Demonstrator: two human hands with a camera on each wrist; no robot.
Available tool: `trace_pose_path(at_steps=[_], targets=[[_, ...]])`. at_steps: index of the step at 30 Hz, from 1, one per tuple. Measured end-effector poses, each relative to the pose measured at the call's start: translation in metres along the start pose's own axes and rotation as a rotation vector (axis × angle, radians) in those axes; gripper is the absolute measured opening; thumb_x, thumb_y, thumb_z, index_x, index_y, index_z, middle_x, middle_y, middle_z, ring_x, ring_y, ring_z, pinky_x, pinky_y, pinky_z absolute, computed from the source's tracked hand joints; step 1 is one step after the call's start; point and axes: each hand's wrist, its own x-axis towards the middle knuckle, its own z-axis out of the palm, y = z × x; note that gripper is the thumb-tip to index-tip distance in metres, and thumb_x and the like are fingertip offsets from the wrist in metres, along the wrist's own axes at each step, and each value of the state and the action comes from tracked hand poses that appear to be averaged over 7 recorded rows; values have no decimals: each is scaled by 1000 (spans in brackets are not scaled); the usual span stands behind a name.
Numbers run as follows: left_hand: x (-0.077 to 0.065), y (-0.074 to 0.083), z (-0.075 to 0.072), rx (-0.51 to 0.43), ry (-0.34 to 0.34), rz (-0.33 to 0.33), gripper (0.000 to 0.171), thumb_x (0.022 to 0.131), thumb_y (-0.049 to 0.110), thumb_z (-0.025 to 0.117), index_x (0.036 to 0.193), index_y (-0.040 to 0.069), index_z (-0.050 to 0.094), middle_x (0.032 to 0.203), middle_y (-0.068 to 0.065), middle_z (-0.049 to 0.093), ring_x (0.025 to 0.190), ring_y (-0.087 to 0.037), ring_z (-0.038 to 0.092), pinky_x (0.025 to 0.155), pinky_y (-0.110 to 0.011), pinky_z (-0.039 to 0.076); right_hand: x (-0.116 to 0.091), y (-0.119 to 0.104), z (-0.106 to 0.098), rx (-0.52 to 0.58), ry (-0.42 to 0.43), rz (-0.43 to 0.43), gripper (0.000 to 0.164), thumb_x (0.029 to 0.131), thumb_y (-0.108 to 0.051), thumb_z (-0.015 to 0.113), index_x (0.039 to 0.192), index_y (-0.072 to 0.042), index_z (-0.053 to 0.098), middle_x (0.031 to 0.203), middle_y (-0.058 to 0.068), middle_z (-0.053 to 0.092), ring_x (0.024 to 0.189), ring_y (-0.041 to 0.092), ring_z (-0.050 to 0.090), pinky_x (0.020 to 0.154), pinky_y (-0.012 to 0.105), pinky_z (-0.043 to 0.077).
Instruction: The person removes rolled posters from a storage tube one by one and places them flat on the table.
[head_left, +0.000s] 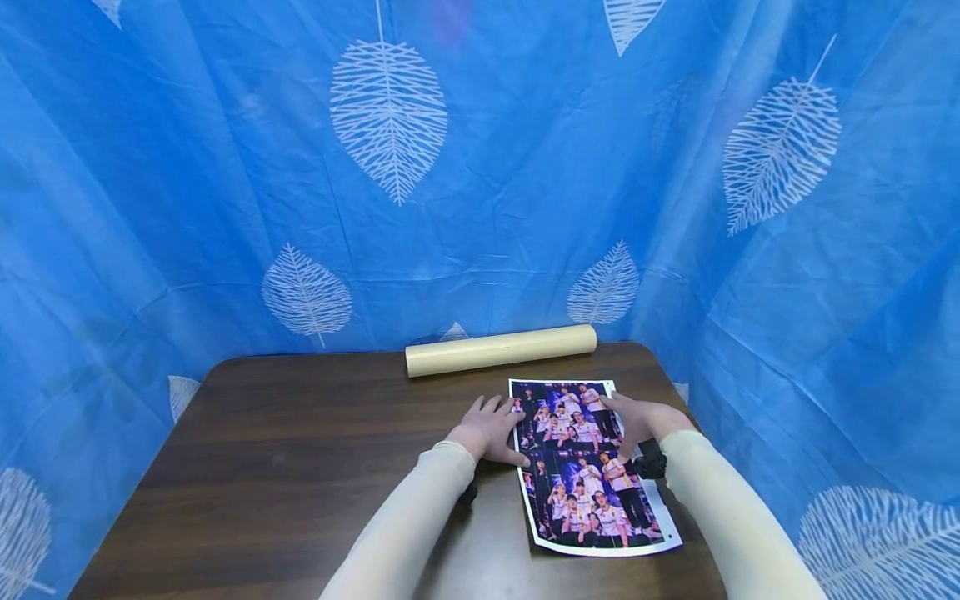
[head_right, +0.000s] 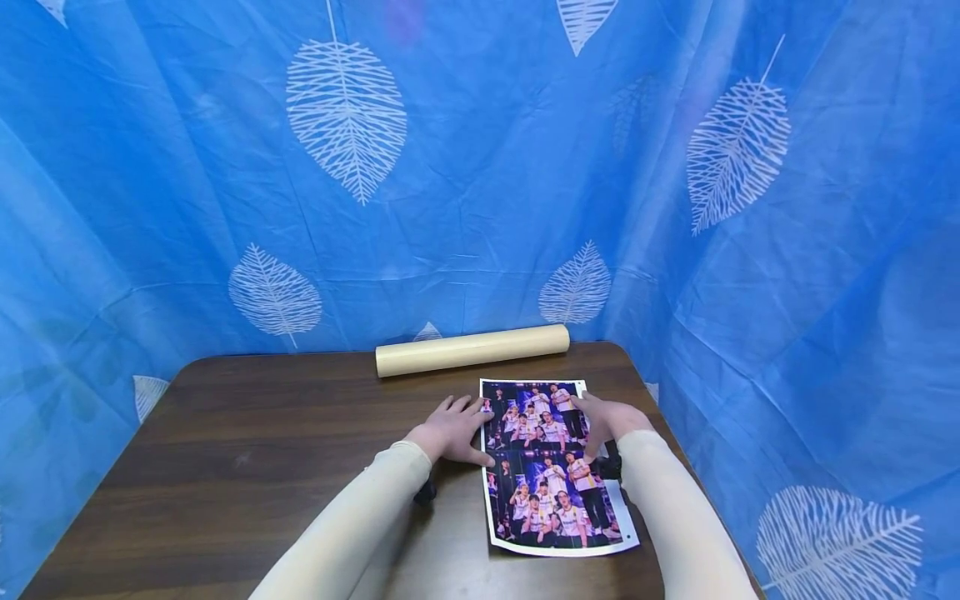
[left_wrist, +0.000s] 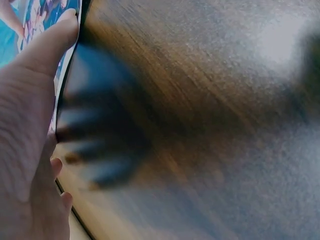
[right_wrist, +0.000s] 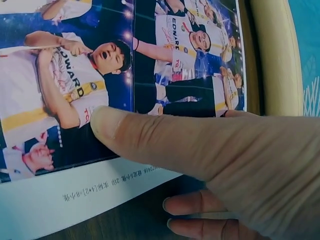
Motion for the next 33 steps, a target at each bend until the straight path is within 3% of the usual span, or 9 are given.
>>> trace_pose_path(at_steps=[9, 20, 24, 27, 30, 33], targets=[[10, 0, 8, 92, -10, -17, 95, 81, 83, 59, 159, 33, 38, 167, 1, 29, 150, -24, 31, 124, -46, 17, 5, 6, 1, -25, 1, -34, 121, 67, -31, 97, 163, -14, 25, 169, 23, 7, 147, 56, 14, 107, 78, 27], [4, 3, 8, 83, -7, -7, 93, 86, 80, 56, 161, 29, 36, 167, -3, 28, 150, -25, 30, 124, -44, 19, 3, 5, 0, -67, 32, -39, 121, 65, -31, 98, 162, -13, 28, 166, 24, 13, 143, 58, 22, 101, 78, 33], [2, 6, 10, 164, 50, 55, 86, 90, 76, 55, 156, 22, 46, 159, -6, 42, 145, -24, 39, 122, -40, 26, -2, -2, 2, -53, 74, -50, 116, 63, -25, 100, 158, -9, 35, 157, 26, 28, 134, 55, 38, 96, 75, 41], [-1, 9, 14, 223, 149, 140, 69, 93, 68, 60, 140, 18, 61, 137, -4, 58, 128, -21, 52, 113, -36, 39, -2, -3, 7, -43, 119, -85, 107, 63, -21, 100, 153, -7, 43, 144, 24, 40, 124, 47, 49, 93, 71, 46], [-5, 12, 22, 218, 237, 249, 40, 97, 52, 66, 121, 20, 66, 114, 1, 59, 107, -17, 56, 95, -32, 49, -4, 1, 14, -69, 136, -163, 78, 70, -16, 96, 135, -5, 55, 126, 17, 52, 110, 36, 56, 90, 61, 52], [-10, 17, 26, 200, 261, 320, 24, 99, 41, 66, 115, 24, 64, 107, 4, 56, 99, -14, 56, 84, -30, 52, -14, 5, 21, -119, 148, -247, 47, 78, -12, 90, 114, -9, 60, 109, 9, 56, 97, 27, 56, 84, 51, 54]])
